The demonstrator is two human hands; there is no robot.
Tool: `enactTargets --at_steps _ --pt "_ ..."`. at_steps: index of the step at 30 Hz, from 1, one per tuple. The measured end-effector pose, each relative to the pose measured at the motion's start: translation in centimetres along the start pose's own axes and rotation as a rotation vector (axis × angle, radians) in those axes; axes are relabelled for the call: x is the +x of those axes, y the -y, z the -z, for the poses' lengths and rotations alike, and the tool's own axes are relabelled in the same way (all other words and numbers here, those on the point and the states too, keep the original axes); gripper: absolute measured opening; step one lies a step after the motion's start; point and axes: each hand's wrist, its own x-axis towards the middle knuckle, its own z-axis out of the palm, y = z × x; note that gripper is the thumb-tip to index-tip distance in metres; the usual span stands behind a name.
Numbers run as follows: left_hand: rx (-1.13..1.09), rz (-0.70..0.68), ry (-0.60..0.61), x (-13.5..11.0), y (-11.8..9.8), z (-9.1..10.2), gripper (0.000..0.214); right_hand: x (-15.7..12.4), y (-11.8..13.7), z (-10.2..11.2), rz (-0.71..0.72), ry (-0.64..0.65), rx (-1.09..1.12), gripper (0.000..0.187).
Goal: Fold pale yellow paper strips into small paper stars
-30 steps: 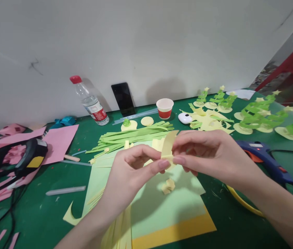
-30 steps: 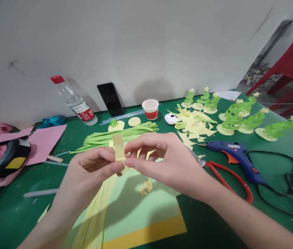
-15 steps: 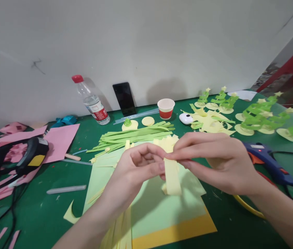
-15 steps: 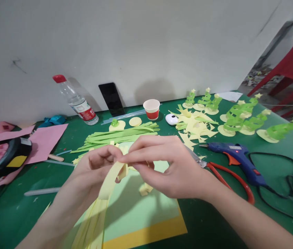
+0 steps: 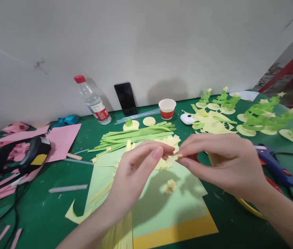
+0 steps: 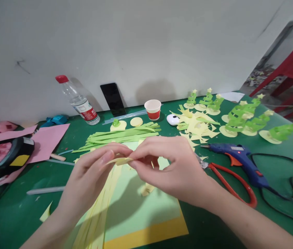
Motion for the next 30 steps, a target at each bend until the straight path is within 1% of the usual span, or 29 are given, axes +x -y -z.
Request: enactTargets --at_steps 2,3,6,9,11,14,18,20,22,23,25,27,30 --pt "0.179 -0.117 -0.002 -0.1 -0.2 0.0 0.025 -0.2 0.1 -0.2 -0.181 0.003 0.117 0.014" --pt "0.239 -0.15 -0.012 -0.2 -0.3 0.0 0.026 -0.2 0.2 -0.3 -0.268 0.011 0.164 0.012" --pt "0.318 -0.184 -0.054 -0.4 -0.5 -0.1 0.021 -0.1 0.2 -0.4 -0.474 0.061 0.258 0.01" --pt "0.313 -0.181 -0.051 -0.4 -0.5 -0.1 0.015 0.0 0.2 -0.3 -0.572 0.103 0.275 0.011" --pt "0.284 -0.145 -0.039 -0.2 -0.5 0.0 0.016 0.0 0.2 -0.2 -0.575 0.122 0.244 0.01" --pt "0.199 -0.061 -0.022 0.0 -0.5 0.1 0.016 0.1 0.4 0.2 -0.526 0.138 0.194 0.009" --pt "0.039 0.08 -0.002 0.1 -0.5 0.2 0.013 0.3 0.6 0.7 -0.434 0.122 0.169 0.014" --pt "-0.041 0.147 -0.017 0.0 -0.4 0.3 0.011 0.3 0.5 0.9 -0.341 0.111 0.156 0.014" --pt "-0.109 0.19 -0.048 0.0 -0.3 0.4 0.008 0.3 0.3 1.0 -0.189 0.087 0.138 0.008" --pt "-0.142 0.206 -0.054 0.0 -0.3 0.4 0.008 0.2 0.2 1.1 -0.112 0.083 0.129 0.01" --pt "-0.213 0.246 -0.03 0.0 -0.3 0.4 0.01 0.2 -0.1 1.3 -0.002 0.099 0.109 0.02" --pt "-0.292 0.294 0.012 0.0 -0.4 0.3 0.011 0.1 -0.3 1.5 0.051 0.127 0.089 0.023" --pt "-0.377 0.362 0.063 0.1 -0.5 0.2 0.009 0.1 -0.6 1.6 0.107 0.132 0.094 0.019"
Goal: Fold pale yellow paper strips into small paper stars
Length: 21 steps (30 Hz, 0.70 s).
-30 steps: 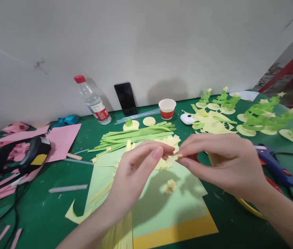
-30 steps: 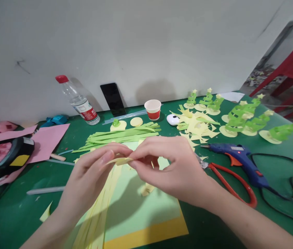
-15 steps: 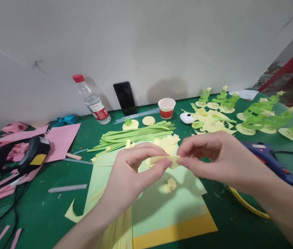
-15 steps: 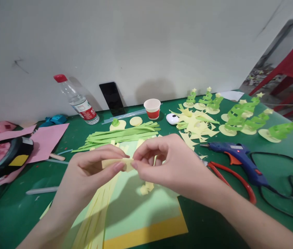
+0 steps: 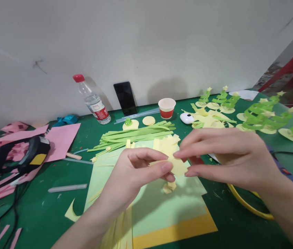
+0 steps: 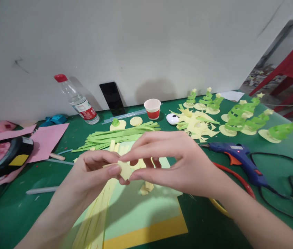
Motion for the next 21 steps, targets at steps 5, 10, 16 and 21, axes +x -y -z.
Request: enactTargets --at_steps 5,10,16,21 --pt "-0.049 0.063 0.051 0.04 0.11 0.1 0.006 0.03 -0.18 0.09 -0.01 0.013 0.073 0.021" --pt "-0.045 0.073 0.062 -0.05 0.23 0.28 0.005 0.07 -0.18 0.18 -0.087 0.023 0.199 0.026" --pt "-0.041 0.058 0.072 0.1 0.28 0.21 0.005 0.07 -0.29 0.2 -0.174 0.028 0.338 0.019" --pt "0.015 0.067 0.075 0.13 0.31 0.31 0.004 -0.02 -0.66 0.08 -0.219 0.096 0.484 0.011"
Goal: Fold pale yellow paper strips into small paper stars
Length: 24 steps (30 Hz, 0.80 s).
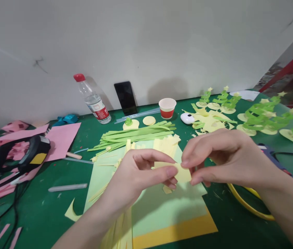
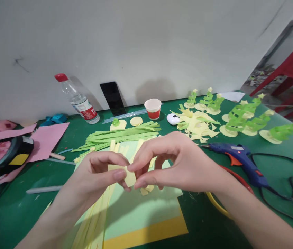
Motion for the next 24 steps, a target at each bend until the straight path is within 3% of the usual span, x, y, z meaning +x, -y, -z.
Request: enactTargets --at_steps 5,10,15,18,22,24 --pt "0.016 -0.07 -0.046 0.0 0.0 0.1 0.01 -0.2 0.2 0.0 -0.143 0.046 0.012 0.011" --pt "0.048 -0.169 -0.156 -0.1 0.1 0.0 0.013 0.2 0.7 -0.7 -0.21 0.031 -0.206 0.008" --pt "0.083 -0.257 -0.181 0.0 0.6 0.0 0.013 0.6 0.6 -1.5 -0.176 0.011 -0.343 0.029" --pt "-0.021 -0.268 -0.119 0.3 0.7 -0.2 0.003 0.4 0.4 -1.7 -0.168 -0.087 -0.276 0.029" --pt "-0.224 -0.238 0.012 0.6 0.5 -0.6 0.025 0.1 0.2 -1.6 -0.21 -0.148 -0.134 0.023" --pt "-0.234 -0.224 0.023 0.7 0.6 -0.8 0.018 0.0 0.2 -1.6 -0.217 -0.145 -0.104 0.023"
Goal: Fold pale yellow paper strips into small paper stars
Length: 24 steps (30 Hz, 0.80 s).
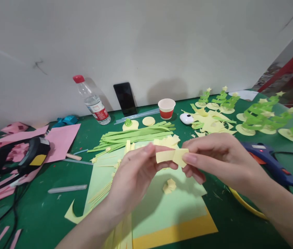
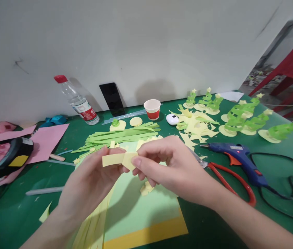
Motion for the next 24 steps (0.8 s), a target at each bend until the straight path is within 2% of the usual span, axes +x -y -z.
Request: enactTargets --at_steps 3,8,11,18,24 --pt "0.037 -0.004 -0.037 -0.02 0.33 0.14 0.002 0.02 0.08 -0.15 0.03 -0.003 -0.012 0.023" --pt "0.127 0.037 -0.11 -0.09 0.33 0.52 0.014 -0.11 0.74 -0.44 0.087 0.029 -0.225 0.034" --pt "0.223 0.068 -0.112 -0.11 -0.01 0.67 0.016 -0.03 0.8 -0.43 0.088 0.048 -0.29 0.032" --pt "0.26 -0.048 -0.127 -0.38 -0.1 0.77 0.014 0.33 0.29 -0.44 -0.008 0.132 -0.087 0.031" --pt "0.379 -0.106 -0.119 -0.73 -0.01 0.78 0.015 -0.02 0.29 -0.64 -0.09 0.051 0.0 0.022"
